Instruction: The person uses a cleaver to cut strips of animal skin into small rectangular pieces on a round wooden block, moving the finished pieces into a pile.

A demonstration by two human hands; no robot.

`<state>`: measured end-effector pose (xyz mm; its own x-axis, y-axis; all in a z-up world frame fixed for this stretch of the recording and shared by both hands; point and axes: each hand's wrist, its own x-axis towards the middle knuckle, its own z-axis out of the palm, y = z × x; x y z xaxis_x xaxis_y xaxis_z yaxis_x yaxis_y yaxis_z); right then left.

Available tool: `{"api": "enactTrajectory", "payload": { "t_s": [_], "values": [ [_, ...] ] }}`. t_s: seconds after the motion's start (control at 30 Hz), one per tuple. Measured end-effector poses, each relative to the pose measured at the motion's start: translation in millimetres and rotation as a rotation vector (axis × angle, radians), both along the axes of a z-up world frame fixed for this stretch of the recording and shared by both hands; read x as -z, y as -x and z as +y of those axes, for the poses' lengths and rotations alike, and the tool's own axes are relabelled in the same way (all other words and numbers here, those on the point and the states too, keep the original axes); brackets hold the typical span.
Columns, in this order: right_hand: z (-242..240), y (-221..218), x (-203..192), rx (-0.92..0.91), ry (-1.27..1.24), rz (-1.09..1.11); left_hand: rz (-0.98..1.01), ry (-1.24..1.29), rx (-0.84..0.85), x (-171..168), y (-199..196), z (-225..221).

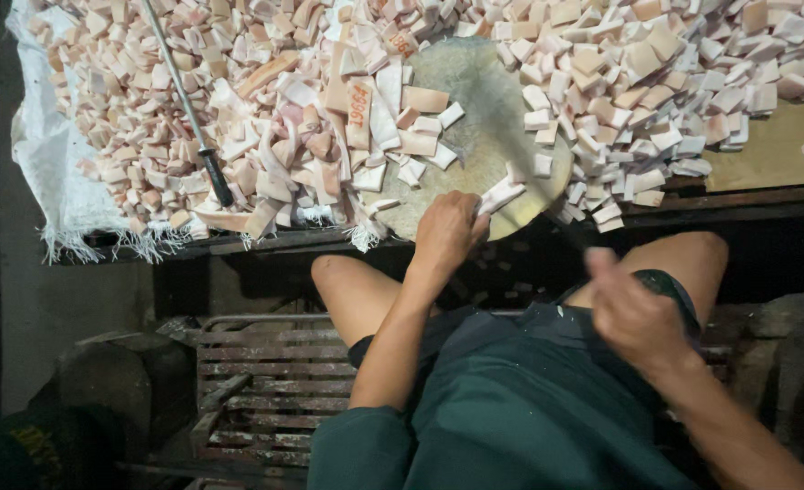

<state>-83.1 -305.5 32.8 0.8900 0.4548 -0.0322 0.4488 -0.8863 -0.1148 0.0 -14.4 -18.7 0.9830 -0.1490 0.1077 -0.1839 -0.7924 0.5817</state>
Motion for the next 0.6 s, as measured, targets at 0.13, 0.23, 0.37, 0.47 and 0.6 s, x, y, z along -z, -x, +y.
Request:
{"api": "enactTrajectory", "payload": {
  "t_s": [0.13, 0.23, 0.37, 0.47, 0.6],
  "values": [
    [1.5, 0.1, 6.2, 0.052, -0.248, 0.032, 0.013, -0.023, 0.012, -2.4, 3.2, 0.9],
    [-17.6, 4.2, -0.6, -0.024, -0.490, -0.183, 0.114, 0.002, -0.029, -2.7, 0.9, -3.2],
    [-22.9, 5.1, -7.0, -0.218, -0.435, -0.432, 0.027, 0.119, -0.042, -7.2, 4.1, -1.5],
    [-2.4, 6.2, -1.6, -0.138, -0.302, -0.217, 0.016, 0.144, -0.029, -6.9, 7.6, 6.0],
    [8.7, 5.9, -0.9, 0.030, -0.296, 0.080, 0.047, 0.041, 0.002, 0.3, 4.9, 7.0]
  ]
}}
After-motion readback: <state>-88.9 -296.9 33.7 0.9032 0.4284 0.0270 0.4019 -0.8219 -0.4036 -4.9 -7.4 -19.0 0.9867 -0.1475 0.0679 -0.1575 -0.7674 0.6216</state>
